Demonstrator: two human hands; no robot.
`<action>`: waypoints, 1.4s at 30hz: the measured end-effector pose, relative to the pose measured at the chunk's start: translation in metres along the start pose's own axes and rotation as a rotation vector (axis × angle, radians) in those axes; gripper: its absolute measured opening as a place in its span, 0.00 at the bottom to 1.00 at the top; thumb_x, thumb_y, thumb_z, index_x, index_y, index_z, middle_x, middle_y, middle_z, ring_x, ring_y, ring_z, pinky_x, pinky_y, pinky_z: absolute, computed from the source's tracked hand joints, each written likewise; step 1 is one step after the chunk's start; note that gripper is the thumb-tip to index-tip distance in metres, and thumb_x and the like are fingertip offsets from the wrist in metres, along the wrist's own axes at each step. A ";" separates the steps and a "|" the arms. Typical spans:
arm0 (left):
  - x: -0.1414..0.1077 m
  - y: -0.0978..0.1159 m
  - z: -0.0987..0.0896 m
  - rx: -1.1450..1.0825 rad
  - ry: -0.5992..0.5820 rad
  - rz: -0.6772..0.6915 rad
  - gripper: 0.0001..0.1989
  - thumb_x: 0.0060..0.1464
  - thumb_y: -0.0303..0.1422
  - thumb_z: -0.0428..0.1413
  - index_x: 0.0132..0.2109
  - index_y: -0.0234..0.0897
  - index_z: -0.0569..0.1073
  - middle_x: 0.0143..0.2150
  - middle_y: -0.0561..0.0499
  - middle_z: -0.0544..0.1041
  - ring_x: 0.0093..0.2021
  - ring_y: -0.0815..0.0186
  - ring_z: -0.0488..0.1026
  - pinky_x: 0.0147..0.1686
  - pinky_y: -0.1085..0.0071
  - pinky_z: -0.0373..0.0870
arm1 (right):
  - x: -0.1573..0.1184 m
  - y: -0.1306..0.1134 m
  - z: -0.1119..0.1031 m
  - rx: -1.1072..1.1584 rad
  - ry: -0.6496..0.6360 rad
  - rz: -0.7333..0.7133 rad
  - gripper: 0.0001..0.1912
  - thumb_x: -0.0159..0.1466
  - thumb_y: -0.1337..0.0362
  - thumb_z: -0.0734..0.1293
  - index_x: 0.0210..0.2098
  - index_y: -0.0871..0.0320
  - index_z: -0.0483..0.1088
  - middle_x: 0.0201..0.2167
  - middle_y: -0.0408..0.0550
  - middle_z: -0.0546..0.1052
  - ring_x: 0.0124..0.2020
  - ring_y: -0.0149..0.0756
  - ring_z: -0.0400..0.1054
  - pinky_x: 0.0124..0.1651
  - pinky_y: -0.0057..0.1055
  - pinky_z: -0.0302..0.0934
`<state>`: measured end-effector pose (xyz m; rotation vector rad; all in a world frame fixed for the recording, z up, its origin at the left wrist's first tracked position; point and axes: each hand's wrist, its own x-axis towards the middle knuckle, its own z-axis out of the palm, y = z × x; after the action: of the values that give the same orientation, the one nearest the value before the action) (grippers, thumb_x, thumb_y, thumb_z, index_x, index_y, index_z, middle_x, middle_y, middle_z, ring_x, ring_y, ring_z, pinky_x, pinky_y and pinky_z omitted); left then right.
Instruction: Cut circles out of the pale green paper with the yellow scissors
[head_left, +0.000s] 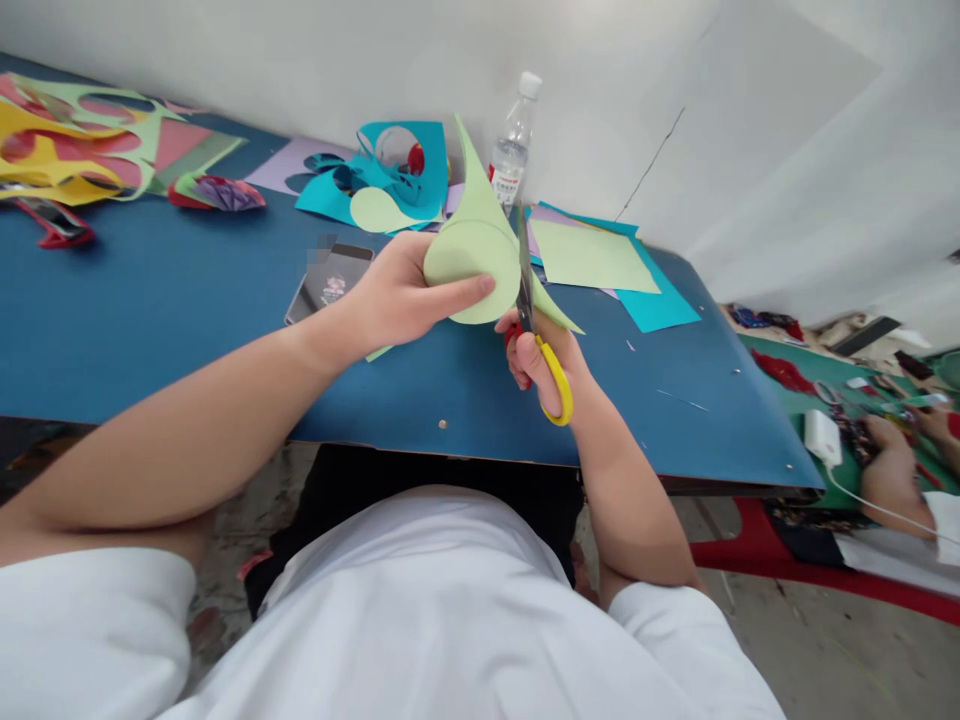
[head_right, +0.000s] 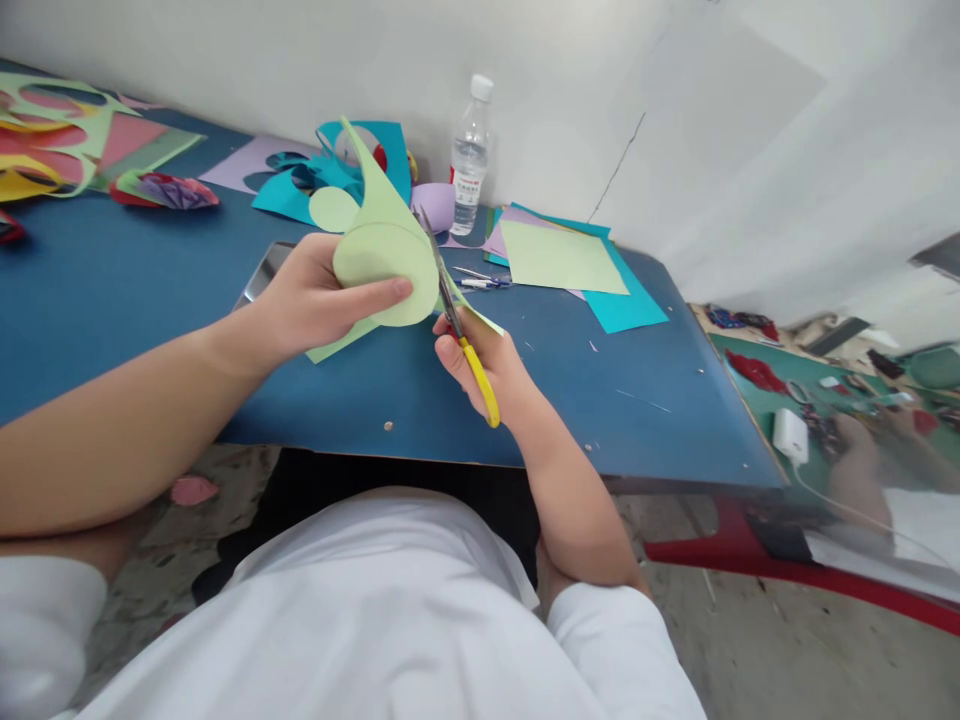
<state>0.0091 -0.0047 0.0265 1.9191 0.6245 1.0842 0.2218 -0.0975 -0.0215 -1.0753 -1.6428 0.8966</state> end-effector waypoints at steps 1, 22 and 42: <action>0.000 0.000 0.000 0.009 0.002 -0.001 0.15 0.54 0.46 0.66 0.35 0.38 0.81 0.33 0.47 0.79 0.37 0.57 0.77 0.39 0.60 0.79 | 0.000 0.000 0.000 -0.004 0.003 -0.004 0.29 0.71 0.33 0.66 0.47 0.53 0.70 0.30 0.40 0.67 0.25 0.29 0.60 0.25 0.30 0.59; 0.003 0.006 -0.002 -0.053 0.079 0.032 0.18 0.54 0.49 0.68 0.28 0.40 0.76 0.27 0.50 0.73 0.33 0.61 0.71 0.32 0.64 0.75 | 0.002 0.000 0.000 -0.107 0.080 -0.057 0.33 0.69 0.29 0.64 0.40 0.54 0.72 0.26 0.41 0.66 0.24 0.30 0.60 0.24 0.29 0.59; 0.004 0.001 -0.008 -0.123 0.128 0.048 0.20 0.55 0.55 0.70 0.33 0.43 0.80 0.30 0.50 0.75 0.34 0.62 0.68 0.32 0.62 0.67 | 0.003 0.008 -0.002 -0.071 0.106 -0.078 0.32 0.67 0.31 0.68 0.42 0.55 0.75 0.26 0.44 0.70 0.25 0.32 0.62 0.22 0.30 0.58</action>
<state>0.0044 0.0006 0.0309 1.7778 0.5700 1.2546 0.2247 -0.0916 -0.0276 -1.0807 -1.6272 0.7233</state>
